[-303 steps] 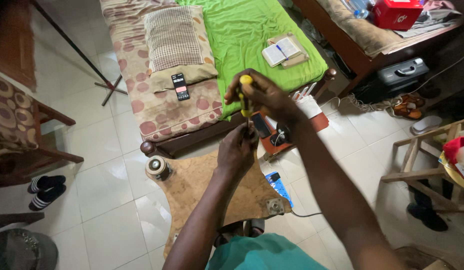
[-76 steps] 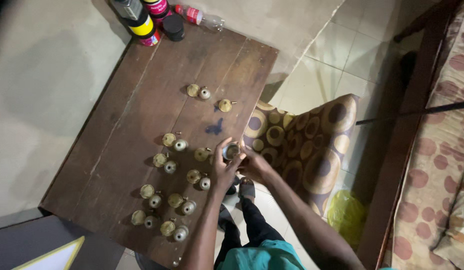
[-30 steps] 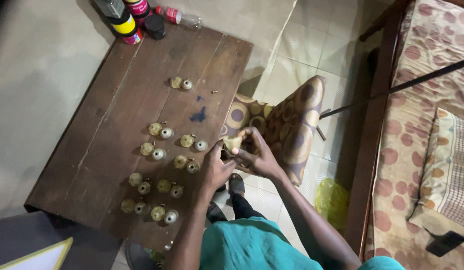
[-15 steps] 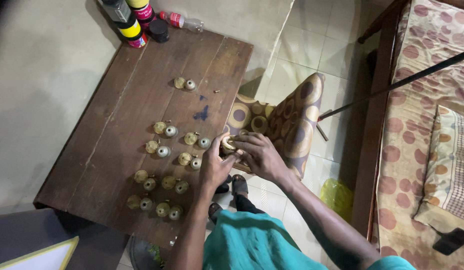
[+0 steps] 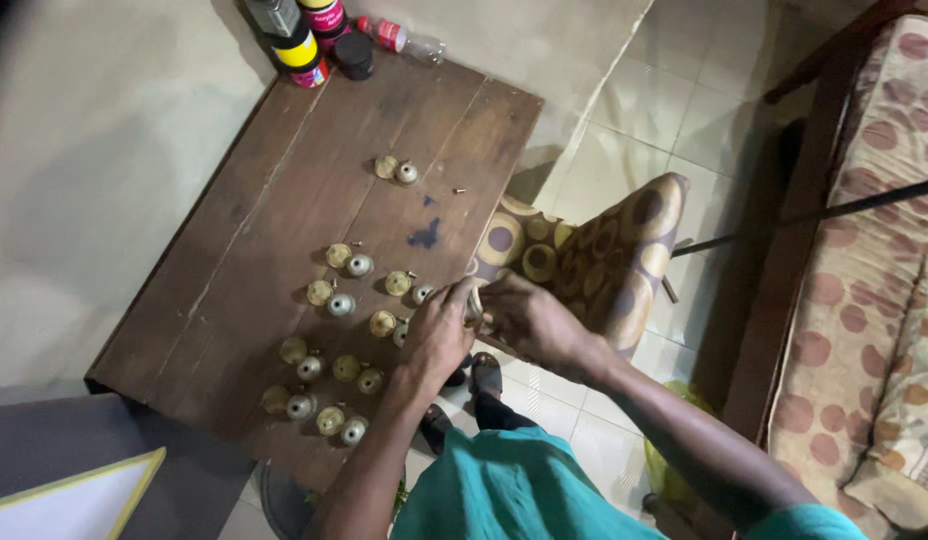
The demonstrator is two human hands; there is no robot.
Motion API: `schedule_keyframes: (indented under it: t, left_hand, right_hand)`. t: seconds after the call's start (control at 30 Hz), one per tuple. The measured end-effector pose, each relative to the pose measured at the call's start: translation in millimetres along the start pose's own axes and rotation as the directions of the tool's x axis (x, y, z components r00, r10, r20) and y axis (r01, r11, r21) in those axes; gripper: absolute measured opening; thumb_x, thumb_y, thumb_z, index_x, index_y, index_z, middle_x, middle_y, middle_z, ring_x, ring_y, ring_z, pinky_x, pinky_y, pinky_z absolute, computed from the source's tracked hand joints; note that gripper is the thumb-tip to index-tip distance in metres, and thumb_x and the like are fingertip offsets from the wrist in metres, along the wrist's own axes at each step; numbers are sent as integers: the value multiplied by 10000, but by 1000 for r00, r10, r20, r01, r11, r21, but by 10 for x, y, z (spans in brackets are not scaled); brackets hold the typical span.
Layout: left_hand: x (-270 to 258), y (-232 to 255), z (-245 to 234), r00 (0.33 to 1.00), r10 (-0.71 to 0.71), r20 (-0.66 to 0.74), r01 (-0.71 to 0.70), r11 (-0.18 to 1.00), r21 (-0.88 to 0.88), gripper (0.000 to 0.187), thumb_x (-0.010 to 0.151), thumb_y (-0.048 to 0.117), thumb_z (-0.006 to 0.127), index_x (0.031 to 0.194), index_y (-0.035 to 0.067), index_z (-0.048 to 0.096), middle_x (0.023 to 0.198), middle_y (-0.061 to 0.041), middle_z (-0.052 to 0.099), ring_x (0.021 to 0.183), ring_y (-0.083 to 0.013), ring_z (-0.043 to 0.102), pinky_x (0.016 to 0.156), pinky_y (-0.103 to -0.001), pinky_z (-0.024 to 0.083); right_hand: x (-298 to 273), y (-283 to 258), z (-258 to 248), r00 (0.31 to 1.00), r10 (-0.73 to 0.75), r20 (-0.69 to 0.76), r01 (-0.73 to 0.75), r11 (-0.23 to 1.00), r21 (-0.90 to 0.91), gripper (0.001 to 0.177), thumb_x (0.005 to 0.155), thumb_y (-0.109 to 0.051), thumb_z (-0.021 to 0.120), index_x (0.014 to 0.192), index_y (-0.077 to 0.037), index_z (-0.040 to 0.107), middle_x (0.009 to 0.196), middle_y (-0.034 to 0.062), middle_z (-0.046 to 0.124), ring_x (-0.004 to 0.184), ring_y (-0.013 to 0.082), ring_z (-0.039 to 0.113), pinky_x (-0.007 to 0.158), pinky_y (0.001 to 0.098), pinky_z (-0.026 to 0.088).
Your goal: The person repeatedly picks up small cylindrical wooden parts from a table, inserts a metal pin into each, and uses a screwdriver to tighten the pin. The person then places the assembled parts back on the table and repeats the process with additional parts.
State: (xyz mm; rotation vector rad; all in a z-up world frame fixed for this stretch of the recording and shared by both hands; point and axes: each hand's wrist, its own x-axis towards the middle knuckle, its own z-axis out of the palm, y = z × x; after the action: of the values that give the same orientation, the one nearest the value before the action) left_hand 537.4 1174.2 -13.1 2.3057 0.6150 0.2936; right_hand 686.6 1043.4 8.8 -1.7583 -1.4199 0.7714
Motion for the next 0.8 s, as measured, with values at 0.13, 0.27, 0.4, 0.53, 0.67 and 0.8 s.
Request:
schedule_keyframes:
  t: [0.13,0.27,0.4,0.53,0.67,0.8]
  left_hand:
    - [109,11,-8,991,10,-133,-27,991,-129,709,678,-60,788,1359,14,606,1240,-223,700,1145,-392,669,1014,-437,521]
    - [182,64,29,988,-59,-140,57,998,-18,647,676,-33,825,1294,27,641,1190,-191,722,1099,-374,662,1012,-450,490]
    - [301,114,70,975,-15,-220,33,996,78,670,661,-62,792,1310,10,640,1197,-172,730,1084,-351,655,1008,-434,482]
    - [376,104,166,976,-12,-217,18,999,27,702,633,-68,790,1312,-46,614,1225,-215,695,1106,-383,632,1020,-454,475]
    - [387,46,274,962,-41,-271,69,993,96,631,716,-93,740,1329,23,647,1208,-167,733,1109,-346,669,1000,-419,543]
    - [380,-45,352,960,-214,-178,206,977,-62,674,782,37,793,1418,46,570,1166,-134,743,1046,-276,736,914,-358,600]
  right_hand:
    - [247,93,-170,982,-150,-113,156,987,46,204,878,-61,770,1075,-13,739,1126,140,714,1083,284,696,935,400,577]
    - [282,172,-222,994,-9,-105,33,972,231,391,853,-103,785,1210,-21,651,1152,106,670,1065,226,691,920,358,594]
    - [373,304,-229,986,-106,-130,122,985,119,390,836,-98,820,1198,-11,704,1097,133,693,1001,215,679,854,359,577]
    - [511,471,-46,961,118,-250,-22,934,355,403,820,-218,860,1088,4,655,1042,117,723,943,167,683,839,341,586]
    - [536,690,104,904,350,-243,-277,916,290,482,814,-350,866,1018,32,655,914,135,700,850,193,643,765,366,563]
    - [620,1114,94,955,267,-131,-255,961,103,680,926,-409,836,1288,72,519,1159,141,645,971,207,592,820,382,502]
